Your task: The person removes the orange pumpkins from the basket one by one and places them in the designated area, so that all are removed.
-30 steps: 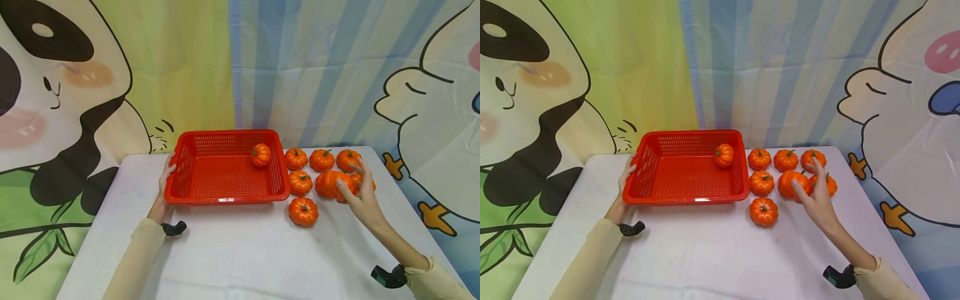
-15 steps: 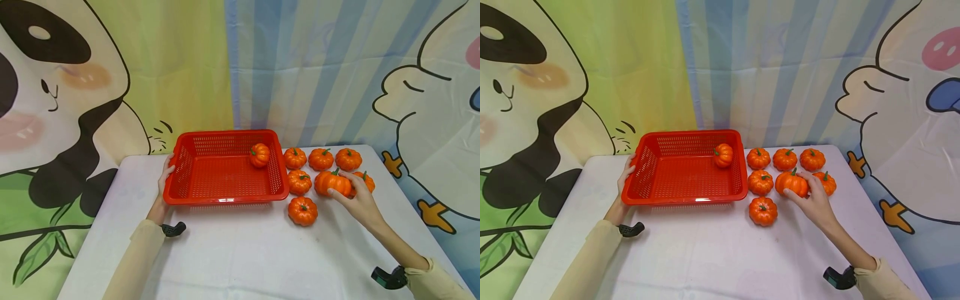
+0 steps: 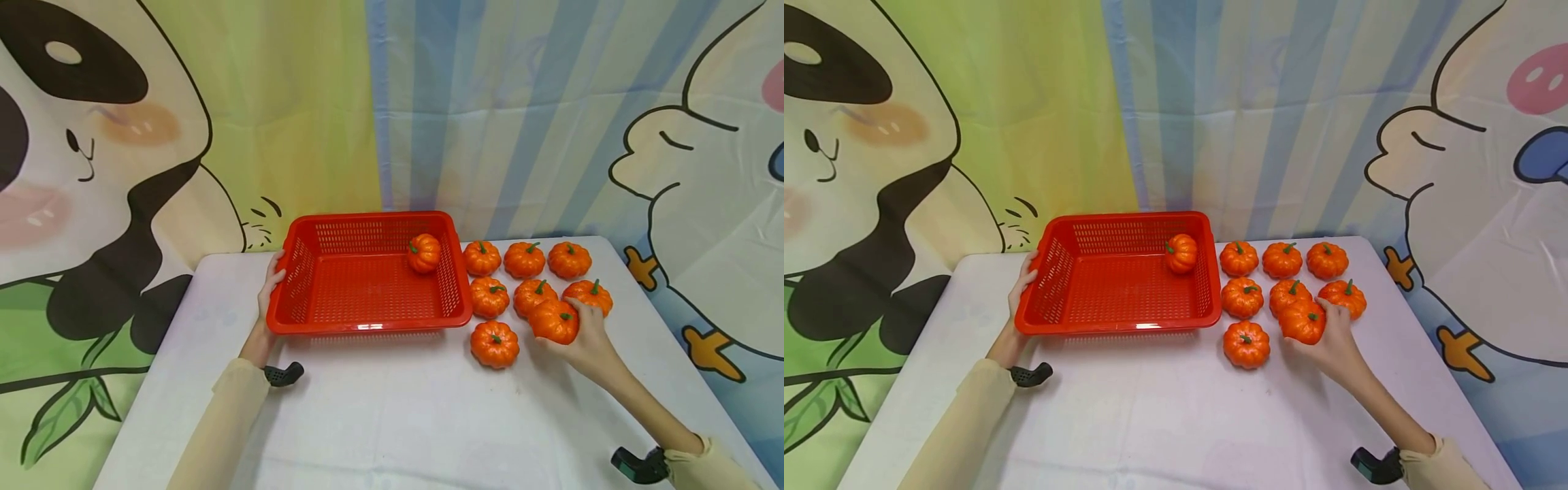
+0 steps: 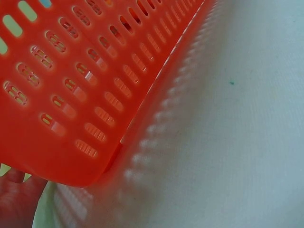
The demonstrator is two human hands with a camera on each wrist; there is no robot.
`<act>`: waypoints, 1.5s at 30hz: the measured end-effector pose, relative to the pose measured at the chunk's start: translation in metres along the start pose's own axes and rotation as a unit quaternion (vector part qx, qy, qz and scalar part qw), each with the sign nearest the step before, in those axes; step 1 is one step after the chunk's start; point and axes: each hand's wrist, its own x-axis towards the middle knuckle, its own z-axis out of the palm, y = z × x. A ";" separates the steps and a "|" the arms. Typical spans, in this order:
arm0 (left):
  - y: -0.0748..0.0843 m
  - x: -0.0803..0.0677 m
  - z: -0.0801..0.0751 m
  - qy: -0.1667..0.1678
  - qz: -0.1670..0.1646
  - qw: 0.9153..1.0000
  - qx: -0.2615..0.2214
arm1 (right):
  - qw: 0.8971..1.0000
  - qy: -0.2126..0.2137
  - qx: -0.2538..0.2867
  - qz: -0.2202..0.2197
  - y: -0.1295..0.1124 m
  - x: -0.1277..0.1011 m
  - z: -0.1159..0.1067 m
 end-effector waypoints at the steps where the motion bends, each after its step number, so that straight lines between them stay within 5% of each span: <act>1: 0.000 0.000 0.000 0.000 0.000 1.000 -0.001 | 1.000 -0.007 -0.014 0.006 0.003 0.000 0.002; 30: 0.003 0.000 0.003 0.010 -0.011 1.000 -0.005 | 0.998 -0.039 -0.054 0.004 0.030 -0.003 0.025; 40: 0.002 -0.001 0.003 0.007 -0.006 1.000 -0.012 | 0.997 0.019 -0.051 -0.060 0.001 -0.005 0.002; 45: 0.002 0.000 0.002 0.006 -0.006 1.000 -0.018 | 0.997 -0.003 -0.031 -0.065 -0.021 -0.010 -0.004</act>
